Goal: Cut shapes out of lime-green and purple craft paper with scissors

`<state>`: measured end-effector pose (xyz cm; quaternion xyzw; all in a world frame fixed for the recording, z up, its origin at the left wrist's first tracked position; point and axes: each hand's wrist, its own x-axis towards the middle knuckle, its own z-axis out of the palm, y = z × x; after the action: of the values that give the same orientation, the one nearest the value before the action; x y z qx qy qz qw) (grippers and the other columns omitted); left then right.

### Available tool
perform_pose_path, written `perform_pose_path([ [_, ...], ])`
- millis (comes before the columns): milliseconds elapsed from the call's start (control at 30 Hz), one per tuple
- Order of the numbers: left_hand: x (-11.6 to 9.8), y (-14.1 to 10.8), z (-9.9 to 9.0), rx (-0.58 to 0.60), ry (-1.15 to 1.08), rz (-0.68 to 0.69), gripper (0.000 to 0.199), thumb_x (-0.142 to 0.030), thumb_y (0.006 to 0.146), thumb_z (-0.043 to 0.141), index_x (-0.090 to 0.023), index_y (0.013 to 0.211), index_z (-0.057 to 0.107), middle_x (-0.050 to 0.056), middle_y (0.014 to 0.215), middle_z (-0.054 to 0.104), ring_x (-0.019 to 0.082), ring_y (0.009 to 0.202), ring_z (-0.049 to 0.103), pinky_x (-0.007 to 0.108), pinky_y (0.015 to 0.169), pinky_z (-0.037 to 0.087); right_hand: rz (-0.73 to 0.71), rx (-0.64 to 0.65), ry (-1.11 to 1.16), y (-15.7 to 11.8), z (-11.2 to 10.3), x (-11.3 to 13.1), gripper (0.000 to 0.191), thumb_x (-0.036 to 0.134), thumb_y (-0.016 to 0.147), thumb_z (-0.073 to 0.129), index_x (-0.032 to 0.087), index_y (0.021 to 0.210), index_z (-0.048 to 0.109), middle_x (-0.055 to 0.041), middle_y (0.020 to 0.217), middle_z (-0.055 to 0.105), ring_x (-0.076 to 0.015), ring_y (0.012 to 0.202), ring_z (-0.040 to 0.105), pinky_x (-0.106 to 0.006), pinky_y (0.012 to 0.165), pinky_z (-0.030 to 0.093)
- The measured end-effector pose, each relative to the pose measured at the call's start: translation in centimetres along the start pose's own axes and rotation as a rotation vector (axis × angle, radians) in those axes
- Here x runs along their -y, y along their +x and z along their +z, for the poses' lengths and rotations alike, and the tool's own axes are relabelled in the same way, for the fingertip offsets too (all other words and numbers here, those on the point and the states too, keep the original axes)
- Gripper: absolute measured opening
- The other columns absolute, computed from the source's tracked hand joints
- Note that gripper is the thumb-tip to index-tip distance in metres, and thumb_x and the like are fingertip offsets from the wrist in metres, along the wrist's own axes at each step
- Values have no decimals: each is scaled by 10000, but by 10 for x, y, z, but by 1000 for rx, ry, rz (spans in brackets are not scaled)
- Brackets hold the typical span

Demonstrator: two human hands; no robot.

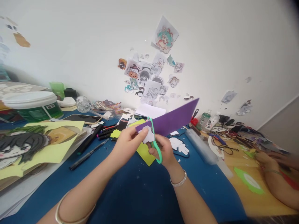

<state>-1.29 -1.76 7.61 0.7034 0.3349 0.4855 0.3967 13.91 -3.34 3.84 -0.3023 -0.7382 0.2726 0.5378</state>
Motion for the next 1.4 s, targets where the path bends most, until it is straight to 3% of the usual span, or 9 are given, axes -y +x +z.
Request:
perform_pose_path([
  [133, -1, -1, 3, -123, 130, 54, 253, -397, 769, 510, -155, 774, 581, -6, 625, 510, 111, 556, 448, 213, 485, 341, 27, 9, 22, 1, 0, -2, 448, 575, 698, 574, 149, 836, 583, 5, 622, 450, -103, 542, 396, -228, 497, 361],
  [433, -3, -1, 5, -103, 159, 23, 272, -387, 766, 502, -147, 672, 588, -11, 547, 494, 110, 514, 463, 206, 453, 353, 56, 1, 45, 1, 0, -2, 503, 620, 696, 540, 149, 867, 578, -6, 647, 476, -106, 526, 455, -228, 483, 408],
  [633, -3, -2, 8, -97, 37, -18, 262, -380, 763, 508, -142, 696, 595, -8, 556, 518, 110, 507, 489, 207, 458, 385, 12, -22, 41, 2, 3, 3, 431, 566, 726, 551, 150, 835, 582, -9, 644, 490, -106, 522, 458, -230, 492, 408],
  [900, -1, -2, 7, -120, 98, -9, 264, -384, 785, 478, -157, 684, 568, -25, 541, 481, 97, 487, 464, 201, 432, 364, 28, -23, -43, 2, 0, 1, 435, 568, 721, 552, 148, 833, 570, -9, 647, 485, -107, 528, 444, -222, 474, 375],
  [1167, -3, 5, -7, 150, -162, -93, 241, -378, 781, 519, -166, 889, 552, -4, 640, 604, 135, 544, 594, 255, 545, 492, 62, 68, -65, 3, -10, 2, 403, 524, 725, 578, 146, 865, 583, -8, 653, 486, -103, 548, 398, -228, 511, 370],
  [1267, -5, 5, -10, 185, -319, -175, 280, -346, 759, 567, -181, 982, 530, -3, 698, 617, 126, 581, 605, 252, 572, 495, 66, 70, -128, 3, -11, 1, 397, 514, 727, 579, 148, 881, 583, -14, 666, 497, -108, 559, 396, -230, 512, 365],
  [1400, -5, 4, -9, 164, -404, -204, 251, -333, 746, 591, -172, 930, 534, -34, 655, 548, 49, 474, 466, 179, 465, 398, 64, 99, -153, 3, -10, 1, 341, 485, 740, 578, 153, 816, 574, 5, 632, 463, -101, 545, 381, -224, 501, 346],
])
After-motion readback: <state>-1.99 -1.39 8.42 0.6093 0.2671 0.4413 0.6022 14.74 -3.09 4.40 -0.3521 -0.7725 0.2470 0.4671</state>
